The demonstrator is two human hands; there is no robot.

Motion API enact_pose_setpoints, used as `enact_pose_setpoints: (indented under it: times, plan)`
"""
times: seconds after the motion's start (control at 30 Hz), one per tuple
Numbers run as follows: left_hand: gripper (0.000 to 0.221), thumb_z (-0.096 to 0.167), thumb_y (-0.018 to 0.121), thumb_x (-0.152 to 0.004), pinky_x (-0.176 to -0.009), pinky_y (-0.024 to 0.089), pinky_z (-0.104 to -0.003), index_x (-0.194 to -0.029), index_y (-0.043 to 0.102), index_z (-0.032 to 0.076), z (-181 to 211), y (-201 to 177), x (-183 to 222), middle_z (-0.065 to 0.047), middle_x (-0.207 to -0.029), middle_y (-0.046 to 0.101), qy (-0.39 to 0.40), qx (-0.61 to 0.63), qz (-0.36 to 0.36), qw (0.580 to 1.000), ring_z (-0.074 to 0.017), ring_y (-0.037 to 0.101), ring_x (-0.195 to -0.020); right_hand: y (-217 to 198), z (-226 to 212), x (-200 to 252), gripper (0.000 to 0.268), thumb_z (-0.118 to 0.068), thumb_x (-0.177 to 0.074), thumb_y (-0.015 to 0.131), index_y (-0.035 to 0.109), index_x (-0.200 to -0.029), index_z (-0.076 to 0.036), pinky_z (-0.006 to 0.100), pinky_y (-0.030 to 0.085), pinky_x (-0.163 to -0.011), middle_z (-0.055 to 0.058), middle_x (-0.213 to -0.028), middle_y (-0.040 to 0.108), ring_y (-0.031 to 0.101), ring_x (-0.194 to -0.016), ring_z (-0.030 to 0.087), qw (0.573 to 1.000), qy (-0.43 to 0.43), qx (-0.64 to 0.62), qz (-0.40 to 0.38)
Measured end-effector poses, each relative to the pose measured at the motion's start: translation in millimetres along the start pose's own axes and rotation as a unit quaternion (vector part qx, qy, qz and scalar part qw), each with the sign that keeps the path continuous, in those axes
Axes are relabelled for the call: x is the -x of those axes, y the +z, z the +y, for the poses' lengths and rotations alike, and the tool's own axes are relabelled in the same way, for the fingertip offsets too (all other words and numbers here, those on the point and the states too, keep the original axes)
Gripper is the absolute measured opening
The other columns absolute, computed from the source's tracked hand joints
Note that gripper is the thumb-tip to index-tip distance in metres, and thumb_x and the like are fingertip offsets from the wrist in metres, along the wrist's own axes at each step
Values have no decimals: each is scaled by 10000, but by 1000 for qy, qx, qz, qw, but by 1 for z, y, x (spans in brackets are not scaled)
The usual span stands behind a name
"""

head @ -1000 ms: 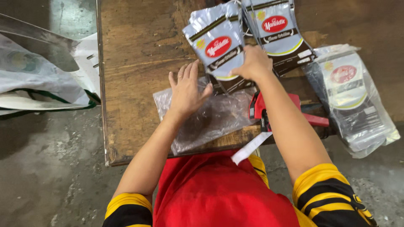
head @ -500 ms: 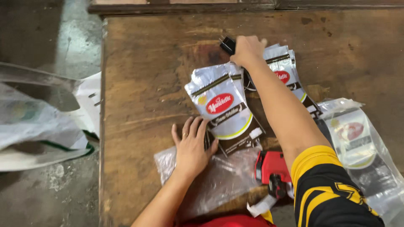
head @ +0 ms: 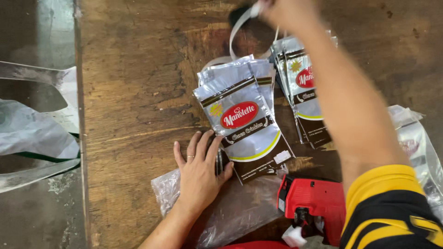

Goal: The person applies adhesive labels to chocolate packaging pouches by hand and using a label dispenser tool.

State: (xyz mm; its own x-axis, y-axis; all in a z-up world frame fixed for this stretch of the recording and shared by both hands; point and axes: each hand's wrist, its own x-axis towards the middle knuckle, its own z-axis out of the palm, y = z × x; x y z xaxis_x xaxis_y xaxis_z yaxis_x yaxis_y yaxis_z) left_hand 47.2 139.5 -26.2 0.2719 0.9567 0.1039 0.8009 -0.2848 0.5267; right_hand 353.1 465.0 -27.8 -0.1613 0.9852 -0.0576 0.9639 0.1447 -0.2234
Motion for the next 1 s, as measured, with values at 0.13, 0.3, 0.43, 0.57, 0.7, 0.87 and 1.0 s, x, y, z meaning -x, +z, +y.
enact_pose_setpoints:
  times: [0.13, 0.3, 0.43, 0.57, 0.7, 0.87, 1.0]
  plan:
    - [677, 437, 729, -819, -1172, 100, -679, -1395, 543, 132, 0, 4, -1, -90, -1464, 486, -7, -11, -3, 1000, -317, 369, -1422, -18, 58, 14, 356, -153, -853, 759, 722, -1202, -91, 468, 574, -876, 150, -1008, 770, 722, -941, 312, 997, 68, 32, -21]
    - [663, 435, 734, -805, -1164, 98, -689, -1375, 560, 143, 1, 5, -2, -84, -1449, 495, -4, -23, 0, 1000, -313, 375, -1413, -41, 112, 35, 340, -143, -873, 749, 724, -1206, -80, 449, 573, -856, 149, -1004, 766, 717, -924, 296, 993, 114, 40, -3]
    - [641, 429, 735, -796, -1163, 111, -686, -1359, 581, 164, 2, 5, -2, -90, -1443, 497, -13, -22, -3, 1000, -323, 382, -1406, -53, 145, 40, 328, -136, -889, 741, 725, -1209, -71, 434, 572, -841, 148, -1001, 762, 713, -910, 283, 991, 130, 31, 0]
    - [639, 411, 731, -783, -1163, 117, -684, -1363, 590, 184, 4, 6, -4, -84, -1436, 502, -10, -36, -5, 999, -324, 388, -1400, -61, 176, 43, 315, -128, -904, 733, 726, -1213, -62, 419, 571, -825, 148, -997, 759, 709, -897, 270, 990, 141, 21, 4]
    - [656, 405, 731, -768, -1161, 118, -685, -1371, 587, 191, 4, 7, -4, -82, -1438, 501, -9, -48, -8, 999, -327, 388, -1395, -61, 210, 53, 304, -120, -920, 725, 728, -1216, -53, 405, 571, -809, 147, -994, 755, 705, -883, 257, 987, 157, 14, 7]
    - [634, 404, 724, -778, -1190, 120, -678, -1366, 587, 210, 7, 11, -3, -76, -1446, 510, -12, -60, 9, 998, -317, 394, -1406, -62, 273, 96, 289, -111, -940, 715, 729, -1220, -41, 386, 570, -789, 147, -990, 751, 700, -866, 241, 978, 205, 25, 17]
    - [639, 419, 725, -782, -1181, 113, -684, -1365, 585, 200, 8, 10, -3, -89, -1445, 507, -11, -55, 7, 998, -333, 384, -1410, -80, 305, 137, 278, -103, -955, 707, 731, -1224, -32, 371, 569, -773, 146, -987, 748, 696, -852, 228, 971, 233, 44, 28]
